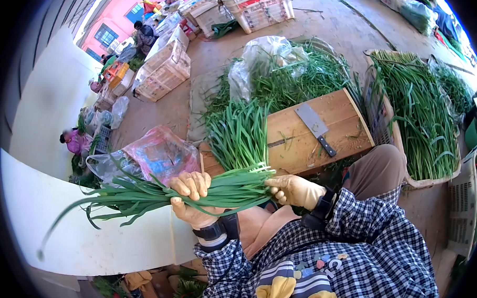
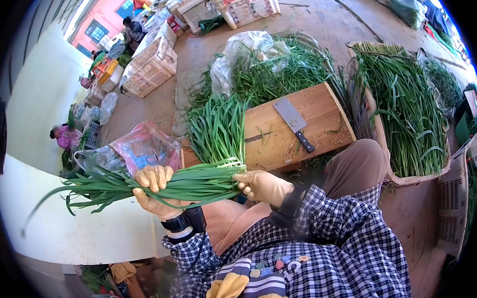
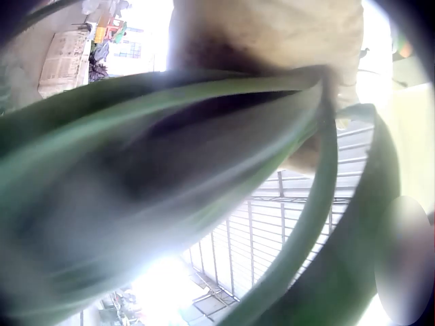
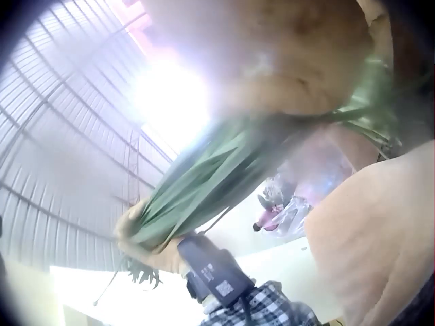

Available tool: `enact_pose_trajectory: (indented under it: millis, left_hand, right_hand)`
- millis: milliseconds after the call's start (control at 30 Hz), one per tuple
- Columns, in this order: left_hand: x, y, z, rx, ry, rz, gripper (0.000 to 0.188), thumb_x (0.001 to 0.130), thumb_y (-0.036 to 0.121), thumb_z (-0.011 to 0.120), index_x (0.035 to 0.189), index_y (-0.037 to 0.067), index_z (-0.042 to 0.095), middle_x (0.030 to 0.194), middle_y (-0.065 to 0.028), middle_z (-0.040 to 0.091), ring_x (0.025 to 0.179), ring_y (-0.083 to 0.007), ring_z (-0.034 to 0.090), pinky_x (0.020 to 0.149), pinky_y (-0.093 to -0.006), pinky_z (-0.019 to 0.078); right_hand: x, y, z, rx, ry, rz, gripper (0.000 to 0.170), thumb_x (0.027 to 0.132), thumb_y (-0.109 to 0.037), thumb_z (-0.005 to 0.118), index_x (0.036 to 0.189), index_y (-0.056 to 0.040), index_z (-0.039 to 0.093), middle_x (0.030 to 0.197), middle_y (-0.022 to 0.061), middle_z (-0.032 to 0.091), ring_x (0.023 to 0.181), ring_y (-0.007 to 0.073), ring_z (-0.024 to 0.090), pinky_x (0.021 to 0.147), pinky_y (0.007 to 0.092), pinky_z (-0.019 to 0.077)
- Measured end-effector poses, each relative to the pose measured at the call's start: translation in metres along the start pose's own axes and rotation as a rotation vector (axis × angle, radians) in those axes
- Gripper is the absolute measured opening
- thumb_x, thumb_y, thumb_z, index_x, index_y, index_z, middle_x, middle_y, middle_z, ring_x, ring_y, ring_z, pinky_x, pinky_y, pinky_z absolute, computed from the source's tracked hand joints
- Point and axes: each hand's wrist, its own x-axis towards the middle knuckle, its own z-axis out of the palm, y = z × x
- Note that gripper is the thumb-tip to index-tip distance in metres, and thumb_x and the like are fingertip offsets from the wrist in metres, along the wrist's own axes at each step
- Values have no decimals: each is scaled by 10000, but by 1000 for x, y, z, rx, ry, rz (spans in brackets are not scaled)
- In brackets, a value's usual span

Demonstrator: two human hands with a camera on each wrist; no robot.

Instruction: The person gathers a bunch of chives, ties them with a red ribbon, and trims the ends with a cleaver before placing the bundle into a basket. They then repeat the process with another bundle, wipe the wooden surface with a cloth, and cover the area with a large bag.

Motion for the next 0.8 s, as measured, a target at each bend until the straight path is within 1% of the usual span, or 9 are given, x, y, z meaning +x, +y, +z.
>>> enact_pose_trajectory:
  millis: [200,300,333,400,500,533,600,733,800]
  left_hand:
    - [-2,2,0,-133,21,19,247,1005,332,648,909,122,562,752,28,532,709,-115,532,725,-291,440]
    - [-3,6,-5,-147,132,62,259,1062,339,541,924,121,552,751,26,519,702,-115,526,725,-300,453]
    - [-3,10,-8,-147,132,61,259,1062,339,541,924,121,552,751,26,519,702,-115,526,725,-300,453]
    - [-4,18,-16,-200,153,103,267,1073,346,515,944,115,549,753,22,515,713,-118,529,734,-301,457]
    - [-4,29,-33,-225,169,150,272,1082,350,489,968,111,549,760,21,515,735,-122,535,742,-295,455]
    - [-7,32,-37,-214,174,149,272,1084,349,485,973,110,549,764,21,516,742,-123,536,745,-293,454]
    - [-7,31,-38,-232,208,158,280,1074,352,508,946,108,558,752,25,514,728,-119,534,740,-286,447]
    - [0,23,-43,-319,178,170,294,1056,361,541,922,104,591,727,33,520,692,-113,527,725,-279,437]
    - [3,20,-44,-343,181,172,295,1052,362,549,918,104,602,721,36,524,681,-111,525,719,-278,433]
  right_hand:
    - [-13,-8,2,-55,-21,-119,114,1003,-205,635,983,-93,643,700,-26,551,492,67,420,470,190,357]
    - [-22,-20,13,-821,465,-247,192,969,-232,682,1028,-51,706,679,-23,561,514,68,486,478,211,403]
    - [-21,-19,-4,-948,509,-287,227,962,-260,653,1013,-48,717,757,60,682,621,178,644,567,305,512]
    - [-11,-10,-70,-1822,780,-522,283,964,-291,598,1084,-63,715,882,107,738,751,267,722,677,366,563]
    - [-43,-27,-69,-1992,623,265,429,947,-384,593,1250,-92,672,1051,132,743,954,290,719,804,386,571]
    - [-49,-26,-59,-1988,614,273,429,947,-384,593,1250,-92,672,1051,132,743,954,290,719,804,386,571]
    - [-58,-26,-37,-1244,214,-12,595,941,-496,622,1344,-59,621,1167,111,723,1009,242,697,828,372,571]
    - [-60,-18,26,-967,-18,16,776,936,-663,578,1381,-27,583,1283,152,670,973,216,685,834,319,559]
    - [-56,-12,38,-871,-66,-3,681,978,-608,557,1320,-22,619,1218,144,693,894,212,683,812,323,556]
